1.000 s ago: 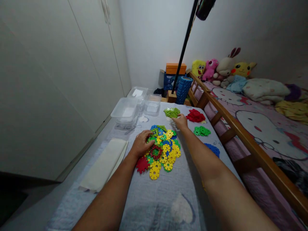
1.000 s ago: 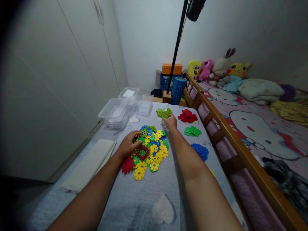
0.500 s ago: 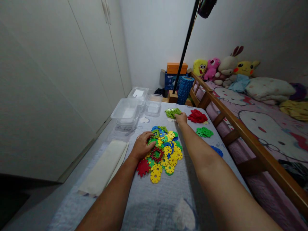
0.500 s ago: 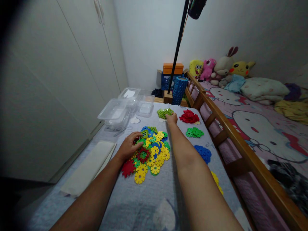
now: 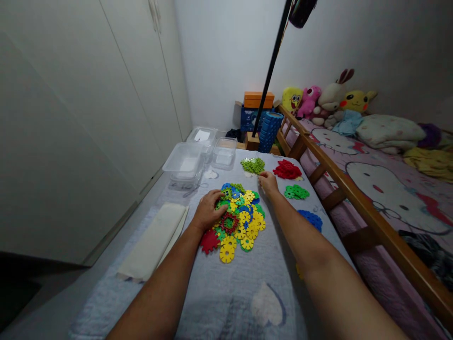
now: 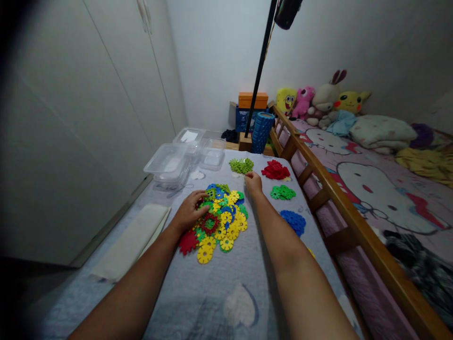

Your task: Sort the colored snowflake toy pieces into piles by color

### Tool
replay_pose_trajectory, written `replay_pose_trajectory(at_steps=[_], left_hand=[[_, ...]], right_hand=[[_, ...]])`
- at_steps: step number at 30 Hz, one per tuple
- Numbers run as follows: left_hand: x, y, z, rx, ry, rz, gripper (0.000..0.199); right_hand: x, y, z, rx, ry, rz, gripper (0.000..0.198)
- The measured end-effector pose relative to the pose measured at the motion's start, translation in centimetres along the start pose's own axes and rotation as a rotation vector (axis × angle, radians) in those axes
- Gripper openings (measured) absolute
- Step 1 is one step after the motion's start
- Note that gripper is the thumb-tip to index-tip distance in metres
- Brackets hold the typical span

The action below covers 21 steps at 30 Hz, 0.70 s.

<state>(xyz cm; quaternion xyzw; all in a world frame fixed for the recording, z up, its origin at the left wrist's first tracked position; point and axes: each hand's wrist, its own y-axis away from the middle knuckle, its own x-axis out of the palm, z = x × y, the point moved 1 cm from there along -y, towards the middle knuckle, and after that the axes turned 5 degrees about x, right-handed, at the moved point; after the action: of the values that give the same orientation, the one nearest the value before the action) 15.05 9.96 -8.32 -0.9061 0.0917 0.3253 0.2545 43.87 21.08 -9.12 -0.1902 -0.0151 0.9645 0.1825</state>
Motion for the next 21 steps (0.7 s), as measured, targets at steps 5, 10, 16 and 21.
replay_pose_trajectory(at_steps=[5, 10, 16, 21], left_hand=[[0.4, -0.1, 0.4, -0.002, -0.067, -0.008, 0.049], [0.3, -0.1, 0.1, -0.005, -0.074, 0.039, 0.049], [0.1, -0.1, -0.4, 0.004, -0.045, 0.077, 0.050], [0.1, -0.2, -0.4, 0.054, 0.051, 0.096, 0.049]], right_hand=[[1.6, 2.9, 0.7, -0.106, 0.116, 0.248, 0.031], [2.8, 5.6, 1.9, -0.275, 0.438, 0.416, 0.041], [2.2, 7.1, 2.8, -0.330, 0.449, 0.535, 0.044], [1.5, 8.5, 2.7, -0.295, 0.319, 0.539, 0.045]])
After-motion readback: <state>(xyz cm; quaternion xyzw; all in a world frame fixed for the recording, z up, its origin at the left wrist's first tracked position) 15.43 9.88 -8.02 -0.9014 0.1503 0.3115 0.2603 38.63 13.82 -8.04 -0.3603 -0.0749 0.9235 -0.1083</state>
